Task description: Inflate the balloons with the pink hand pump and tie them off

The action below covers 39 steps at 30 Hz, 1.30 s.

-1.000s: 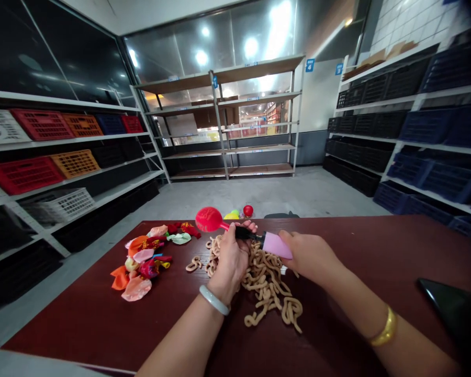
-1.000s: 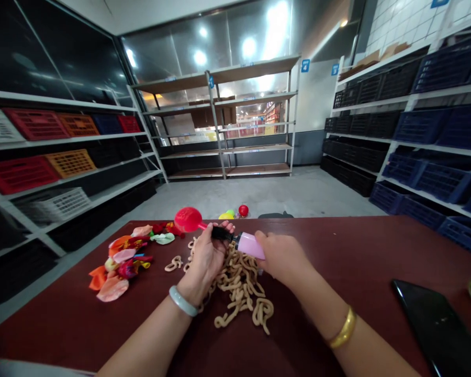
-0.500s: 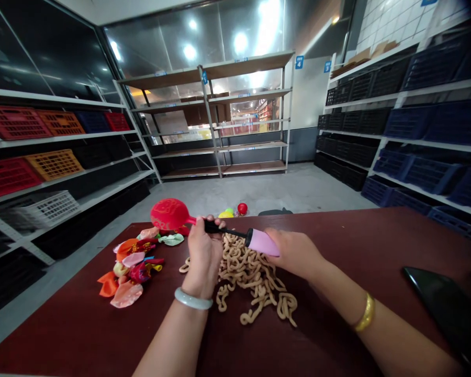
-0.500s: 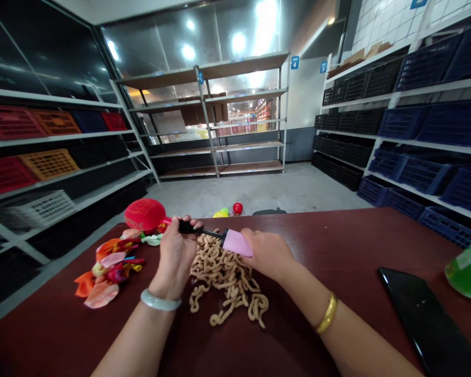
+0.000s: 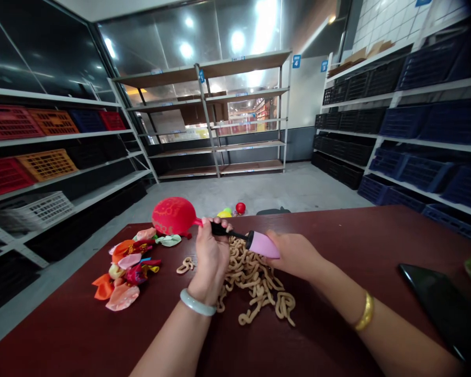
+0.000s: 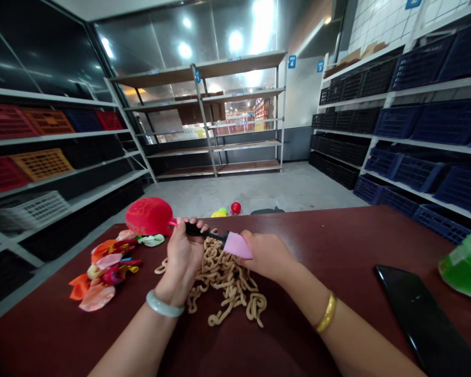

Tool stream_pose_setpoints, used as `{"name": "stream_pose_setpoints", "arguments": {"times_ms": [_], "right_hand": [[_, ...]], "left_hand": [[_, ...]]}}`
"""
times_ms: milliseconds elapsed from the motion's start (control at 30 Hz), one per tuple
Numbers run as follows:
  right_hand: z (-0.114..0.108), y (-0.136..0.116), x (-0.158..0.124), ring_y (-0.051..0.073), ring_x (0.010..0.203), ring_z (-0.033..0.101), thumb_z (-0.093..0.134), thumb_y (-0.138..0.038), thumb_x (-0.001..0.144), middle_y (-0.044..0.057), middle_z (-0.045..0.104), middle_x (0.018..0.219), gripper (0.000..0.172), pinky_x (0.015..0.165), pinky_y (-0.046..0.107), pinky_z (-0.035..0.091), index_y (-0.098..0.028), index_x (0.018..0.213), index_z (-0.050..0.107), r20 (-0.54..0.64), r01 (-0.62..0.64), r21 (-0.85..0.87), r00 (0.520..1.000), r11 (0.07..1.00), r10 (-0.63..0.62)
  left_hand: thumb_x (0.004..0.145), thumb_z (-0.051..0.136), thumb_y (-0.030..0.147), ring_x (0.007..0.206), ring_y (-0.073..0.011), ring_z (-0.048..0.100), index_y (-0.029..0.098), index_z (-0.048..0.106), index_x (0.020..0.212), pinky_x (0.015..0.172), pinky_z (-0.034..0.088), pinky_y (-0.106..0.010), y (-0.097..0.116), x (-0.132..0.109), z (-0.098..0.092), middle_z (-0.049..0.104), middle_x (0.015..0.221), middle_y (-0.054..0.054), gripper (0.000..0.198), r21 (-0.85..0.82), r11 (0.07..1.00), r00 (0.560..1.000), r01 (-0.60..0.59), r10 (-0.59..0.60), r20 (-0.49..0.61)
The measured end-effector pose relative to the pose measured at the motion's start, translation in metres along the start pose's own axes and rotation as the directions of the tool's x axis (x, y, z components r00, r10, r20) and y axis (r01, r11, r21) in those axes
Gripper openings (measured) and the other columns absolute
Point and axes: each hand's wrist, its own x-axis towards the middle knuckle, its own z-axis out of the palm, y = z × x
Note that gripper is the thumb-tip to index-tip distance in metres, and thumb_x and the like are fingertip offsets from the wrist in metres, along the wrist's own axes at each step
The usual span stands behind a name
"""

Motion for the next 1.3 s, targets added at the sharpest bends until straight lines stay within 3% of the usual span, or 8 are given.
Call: {"name": "stream_pose_setpoints", "arguments": {"times_ms": [267,400,533,700,800,1000,1167,1300], "right_hand": [[0.002,-0.018,-0.002,0.026,0.078,0.068,0.056,-0.055,0.083,0.006,0.070,0.086,0.041,0.057,0.029,0.037,-0.021,0.106,0.051,-0.004,-0.081,-0.017,0.997,0.997,0.081],[0.005,-0.027,-0.002,0.025,0.079,0.068,0.059,-0.044,0.083,0.006,0.069,0.088,0.032,0.058,0.029,0.039,-0.021,0.104,0.051,-0.043,-0.143,-0.044,0.989,0.989,0.141],[0.000,-0.021,-0.001,0.025,0.082,0.067,0.058,-0.048,0.084,0.008,0.068,0.094,0.038,0.061,0.030,0.042,-0.021,0.110,0.050,-0.079,-0.119,-0.094,0.991,0.988,0.112],[-0.003,0.003,0.006,0.025,0.088,0.066,0.063,-0.047,0.082,0.008,0.067,0.101,0.043,0.067,0.031,0.043,-0.022,0.116,0.050,-0.070,-0.111,-0.156,0.992,0.982,0.101],[-0.002,0.014,0.008,0.024,0.092,0.064,0.065,-0.043,0.082,0.008,0.066,0.103,0.042,0.071,0.030,0.042,-0.023,0.116,0.050,-0.057,-0.105,-0.178,0.994,0.978,0.097],[-0.002,0.012,0.006,0.025,0.090,0.064,0.061,-0.046,0.084,0.009,0.066,0.100,0.039,0.071,0.031,0.042,-0.020,0.111,0.050,-0.047,-0.141,-0.165,0.990,0.976,0.135],[-0.005,-0.009,0.001,0.024,0.087,0.065,0.061,-0.043,0.083,0.009,0.066,0.099,0.036,0.068,0.031,0.042,-0.021,0.109,0.049,-0.044,-0.127,-0.135,0.992,0.983,0.122],[-0.006,-0.020,-0.002,0.024,0.086,0.065,0.059,-0.039,0.084,0.010,0.066,0.098,0.034,0.067,0.030,0.042,-0.020,0.109,0.048,-0.052,-0.139,-0.113,0.990,0.984,0.134]], "left_hand": [[0.082,0.068,0.030,0.066,-0.0126,0.052,0.019,0.050,0.080,0.063,0.045,-0.027,-0.029,-0.027,0.011,0.051,0.076,0.000,0.021,0.036,0.997,0.998,0.067,-0.067,0.007],[0.081,0.069,0.032,0.066,-0.0123,0.053,0.018,0.050,0.079,0.064,0.045,-0.027,-0.031,-0.032,0.015,0.052,0.076,0.000,0.023,0.064,0.993,0.995,0.099,-0.098,-0.017],[0.085,0.064,0.030,0.065,-0.0139,0.053,0.018,0.051,0.079,0.062,0.045,-0.028,-0.008,-0.015,0.016,0.052,0.074,-0.001,0.019,0.049,0.998,0.999,0.033,-0.034,0.016],[0.095,0.046,0.030,0.060,-0.0142,0.052,0.017,0.048,0.075,0.060,0.045,-0.029,0.034,0.023,0.001,0.051,0.068,-0.001,0.025,0.031,0.998,0.991,-0.060,0.064,-0.121],[0.096,0.044,0.029,0.061,-0.0144,0.053,0.017,0.048,0.075,0.060,0.045,-0.029,0.041,0.031,-0.004,0.052,0.068,-0.001,0.024,0.045,0.994,0.988,-0.096,0.101,-0.117],[0.092,0.054,0.030,0.065,-0.0135,0.053,0.018,0.049,0.079,0.063,0.046,-0.028,0.012,0.013,0.003,0.052,0.071,-0.001,0.019,0.046,0.988,0.988,-0.146,0.148,-0.035],[0.087,0.063,0.031,0.068,-0.0132,0.054,0.019,0.050,0.081,0.066,0.047,-0.028,-0.021,-0.022,0.016,0.053,0.077,-0.001,0.018,0.049,0.999,0.999,-0.019,0.017,0.043],[0.085,0.065,0.032,0.071,-0.0135,0.055,0.019,0.052,0.082,0.070,0.049,-0.030,-0.035,-0.041,0.024,0.054,0.080,-0.001,0.019,0.071,0.996,0.998,0.050,-0.053,0.035]]}}
